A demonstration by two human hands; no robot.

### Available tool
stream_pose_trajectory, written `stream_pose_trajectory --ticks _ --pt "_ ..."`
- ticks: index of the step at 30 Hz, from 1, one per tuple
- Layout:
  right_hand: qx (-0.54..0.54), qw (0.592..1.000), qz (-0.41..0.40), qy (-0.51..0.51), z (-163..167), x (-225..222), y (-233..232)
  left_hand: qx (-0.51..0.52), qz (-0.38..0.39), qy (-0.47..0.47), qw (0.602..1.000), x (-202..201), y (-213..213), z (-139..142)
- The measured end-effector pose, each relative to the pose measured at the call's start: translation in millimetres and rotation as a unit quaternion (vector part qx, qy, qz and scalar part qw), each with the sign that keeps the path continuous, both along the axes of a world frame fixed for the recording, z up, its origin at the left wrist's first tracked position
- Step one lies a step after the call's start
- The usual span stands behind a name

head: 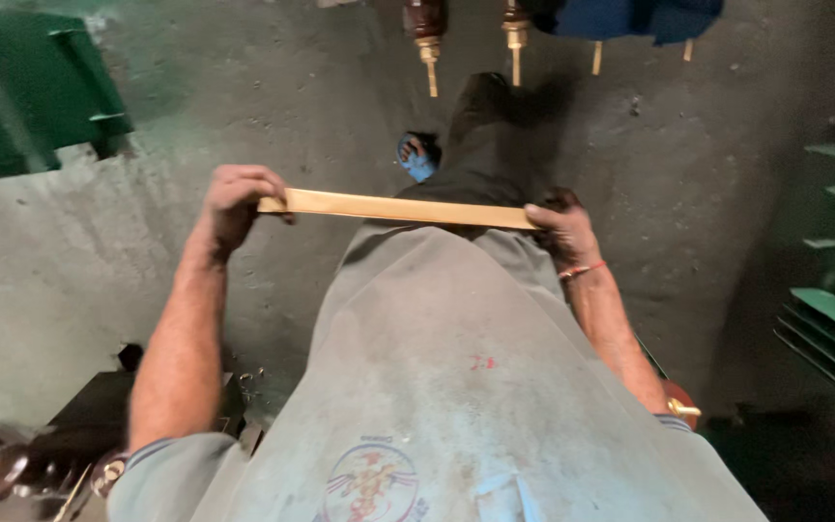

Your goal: The person places thin wooden strips into a rectangular metal mold frame, adjusting them by hand to fit around internal components. The person repeatedly picks up, positions, and secures the strips within the frame.

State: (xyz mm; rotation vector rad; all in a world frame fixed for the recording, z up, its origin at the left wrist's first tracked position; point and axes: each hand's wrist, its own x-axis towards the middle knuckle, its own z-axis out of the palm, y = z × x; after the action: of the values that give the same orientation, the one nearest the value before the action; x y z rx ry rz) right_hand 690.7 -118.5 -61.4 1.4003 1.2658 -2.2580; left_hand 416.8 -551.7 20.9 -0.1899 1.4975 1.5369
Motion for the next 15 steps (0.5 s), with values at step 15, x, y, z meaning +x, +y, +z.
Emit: stream_pose_trajectory --ticks 15 --pt "0.162 0.945 0.046 -0.281 -6 163 72 -0.085 -0.19 0.179 0.962 112 189 -133"
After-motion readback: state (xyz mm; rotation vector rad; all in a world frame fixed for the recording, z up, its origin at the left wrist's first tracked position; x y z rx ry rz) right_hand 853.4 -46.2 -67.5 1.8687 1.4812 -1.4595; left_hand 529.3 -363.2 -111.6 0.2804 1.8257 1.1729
